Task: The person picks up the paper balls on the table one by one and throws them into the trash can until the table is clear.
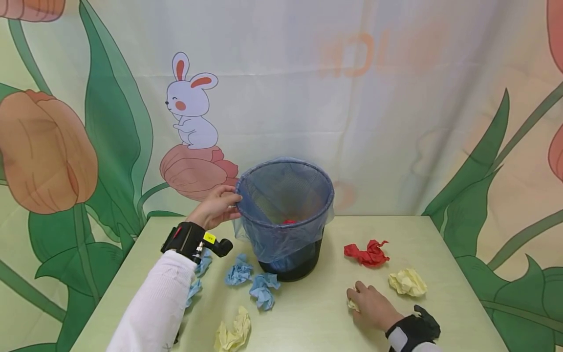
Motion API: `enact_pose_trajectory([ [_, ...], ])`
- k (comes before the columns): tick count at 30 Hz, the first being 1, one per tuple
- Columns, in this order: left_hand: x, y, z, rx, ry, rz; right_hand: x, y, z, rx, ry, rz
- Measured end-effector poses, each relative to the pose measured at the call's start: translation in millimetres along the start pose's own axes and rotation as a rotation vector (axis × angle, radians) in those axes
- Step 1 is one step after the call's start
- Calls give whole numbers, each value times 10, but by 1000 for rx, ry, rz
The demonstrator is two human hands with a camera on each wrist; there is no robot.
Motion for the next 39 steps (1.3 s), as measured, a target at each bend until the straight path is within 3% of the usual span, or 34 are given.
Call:
enact_pose_trajectory([
  [8,-11,-1,-8,0,9,2,86,-199,-134,103,30,-51],
  [15,-23,-9,0,4,-1,1,119,-368,-427,115,53,-18],
  [28,-8,-6,6,0,0,5,170,-650,-787,265,73,-75],
  [39,-6,-15,-12,9,-6,-1,224,-901,-1144,221,74,-14],
])
Point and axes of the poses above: each hand's wrist, its own y-axis away from the middle knuckle, its own z-axis out of the palm, x = y × z, the point moved 2 cm from there along -y, towards the middle knuckle, and after that the axes turned 9 degrees about x, right-handed, at the moved point
